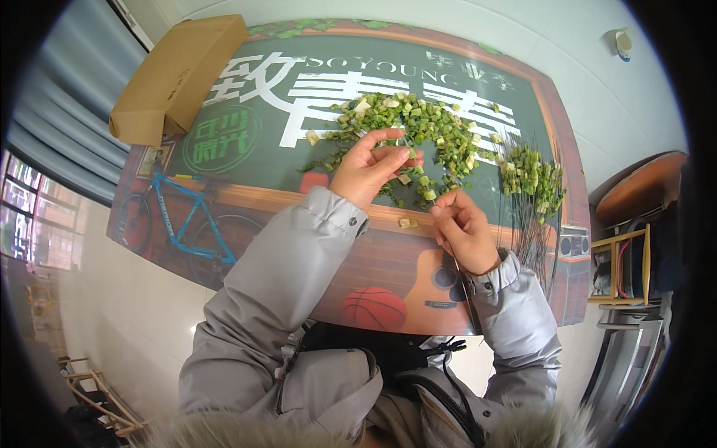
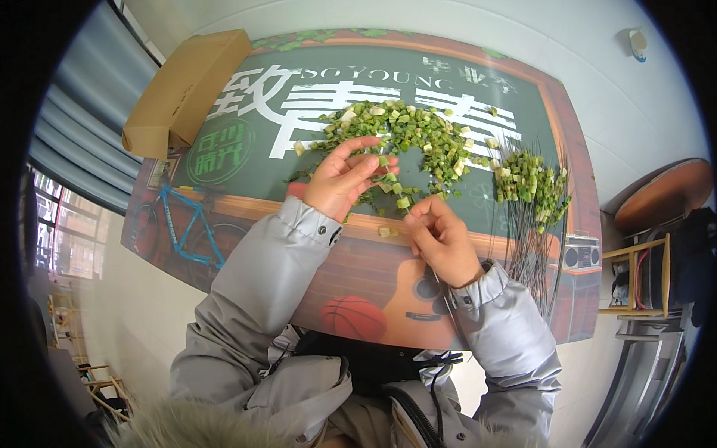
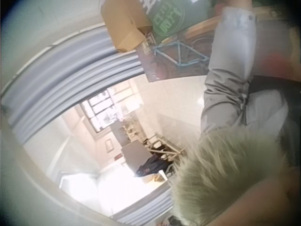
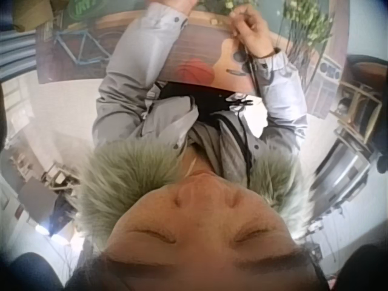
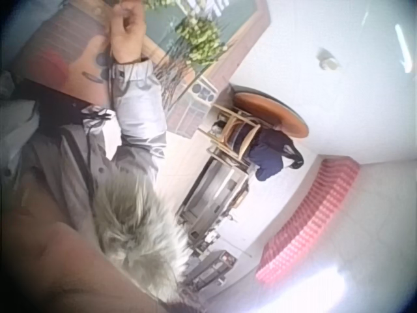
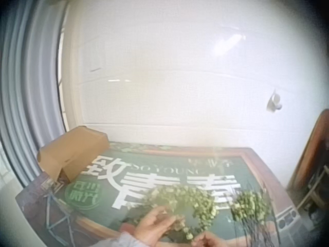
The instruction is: The person threads chopped green vegetables onto thin metal skewers one by one. They pick up pieces from a pile on the table and slide them onto the skewers, then place the completed skewers aside.
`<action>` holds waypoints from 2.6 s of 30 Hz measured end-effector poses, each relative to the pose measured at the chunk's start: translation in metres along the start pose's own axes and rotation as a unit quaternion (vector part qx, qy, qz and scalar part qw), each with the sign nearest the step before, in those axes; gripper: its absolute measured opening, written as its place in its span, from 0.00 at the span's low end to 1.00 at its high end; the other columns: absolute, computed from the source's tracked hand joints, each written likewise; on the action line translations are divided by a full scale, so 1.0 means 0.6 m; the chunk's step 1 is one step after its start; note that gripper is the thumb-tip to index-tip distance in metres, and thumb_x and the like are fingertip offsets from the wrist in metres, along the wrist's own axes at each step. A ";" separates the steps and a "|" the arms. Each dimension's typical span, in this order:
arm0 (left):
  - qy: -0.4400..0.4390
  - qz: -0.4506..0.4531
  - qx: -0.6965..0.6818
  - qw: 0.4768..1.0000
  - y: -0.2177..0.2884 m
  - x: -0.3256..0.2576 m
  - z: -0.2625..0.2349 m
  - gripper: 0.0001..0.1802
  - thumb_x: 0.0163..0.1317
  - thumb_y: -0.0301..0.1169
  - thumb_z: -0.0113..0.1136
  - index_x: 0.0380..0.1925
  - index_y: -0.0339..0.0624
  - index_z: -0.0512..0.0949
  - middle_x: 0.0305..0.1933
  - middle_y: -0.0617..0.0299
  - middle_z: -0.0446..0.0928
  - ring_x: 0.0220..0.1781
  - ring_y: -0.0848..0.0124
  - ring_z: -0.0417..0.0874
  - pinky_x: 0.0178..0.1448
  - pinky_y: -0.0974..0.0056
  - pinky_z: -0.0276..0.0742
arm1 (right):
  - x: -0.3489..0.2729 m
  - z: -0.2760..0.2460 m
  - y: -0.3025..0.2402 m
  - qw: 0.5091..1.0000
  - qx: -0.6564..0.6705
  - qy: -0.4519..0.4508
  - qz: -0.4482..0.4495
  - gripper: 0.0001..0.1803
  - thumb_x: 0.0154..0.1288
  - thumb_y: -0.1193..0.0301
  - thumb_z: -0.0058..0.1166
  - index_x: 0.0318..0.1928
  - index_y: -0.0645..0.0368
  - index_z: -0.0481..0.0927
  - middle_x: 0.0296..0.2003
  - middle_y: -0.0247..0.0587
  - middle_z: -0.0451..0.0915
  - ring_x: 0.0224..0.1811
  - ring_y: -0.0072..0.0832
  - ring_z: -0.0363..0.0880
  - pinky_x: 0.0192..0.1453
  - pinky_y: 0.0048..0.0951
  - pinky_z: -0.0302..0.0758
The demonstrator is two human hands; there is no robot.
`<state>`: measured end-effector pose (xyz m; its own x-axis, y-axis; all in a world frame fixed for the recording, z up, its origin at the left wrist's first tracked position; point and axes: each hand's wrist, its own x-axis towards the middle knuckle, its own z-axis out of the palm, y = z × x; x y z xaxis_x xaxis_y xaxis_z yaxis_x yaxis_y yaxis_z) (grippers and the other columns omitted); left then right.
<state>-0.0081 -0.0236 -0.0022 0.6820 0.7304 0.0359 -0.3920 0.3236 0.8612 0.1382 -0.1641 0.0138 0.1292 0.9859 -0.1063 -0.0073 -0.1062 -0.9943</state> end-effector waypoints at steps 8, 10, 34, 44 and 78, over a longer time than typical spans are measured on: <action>0.123 0.054 -0.023 0.991 0.006 0.005 -0.020 0.13 0.65 0.38 0.50 0.31 0.39 0.73 0.17 0.69 0.68 0.17 0.82 0.64 0.20 0.76 0.57 | 0.014 -0.005 0.004 0.999 0.039 0.037 -0.005 0.06 0.67 0.69 0.47 0.35 0.58 0.70 0.20 0.27 0.66 0.18 0.12 0.60 0.16 0.14 0.56; 0.120 0.055 -0.005 0.991 0.007 0.005 -0.026 0.14 0.67 0.38 0.48 0.30 0.39 0.71 0.14 0.70 0.64 0.14 0.81 0.59 0.19 0.75 0.54 | 0.021 -0.009 0.004 0.998 0.047 0.041 -0.009 0.06 0.67 0.69 0.46 0.35 0.58 0.70 0.20 0.27 0.67 0.16 0.11 0.60 0.16 0.14 0.56; 0.200 0.093 -0.010 0.975 0.005 0.018 -0.033 0.12 0.60 0.33 0.59 0.35 0.37 0.70 0.20 0.67 0.69 0.18 0.82 0.65 0.19 0.76 0.58 | -0.052 -0.300 0.015 0.831 -0.435 0.335 -0.086 0.12 0.58 0.68 0.55 0.30 0.68 0.77 0.19 0.43 0.77 0.22 0.23 0.74 0.29 0.26 0.69; 0.183 0.089 -0.010 0.979 0.001 0.017 -0.032 0.11 0.60 0.33 0.58 0.34 0.38 0.70 0.20 0.67 0.69 0.17 0.82 0.64 0.18 0.75 0.58 | -0.113 -0.362 0.052 0.765 -0.523 0.363 0.091 0.20 0.59 0.59 0.52 0.28 0.67 0.76 0.21 0.48 0.77 0.25 0.36 0.76 0.30 0.32 0.70; 0.190 0.063 -0.002 0.980 0.006 0.017 -0.034 0.10 0.60 0.32 0.58 0.33 0.38 0.71 0.20 0.66 0.69 0.17 0.81 0.64 0.19 0.75 0.59 | -0.101 -0.481 0.031 0.851 -0.306 0.323 0.279 0.17 0.58 0.61 0.58 0.28 0.64 0.75 0.18 0.35 0.73 0.14 0.21 0.69 0.16 0.21 0.69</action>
<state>-0.0152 -0.0027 -0.0090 0.3486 0.9360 -0.0495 -0.4609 0.2172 0.8605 0.4163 -0.2631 0.0035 0.7947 0.5043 -0.3378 0.2463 -0.7765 -0.5799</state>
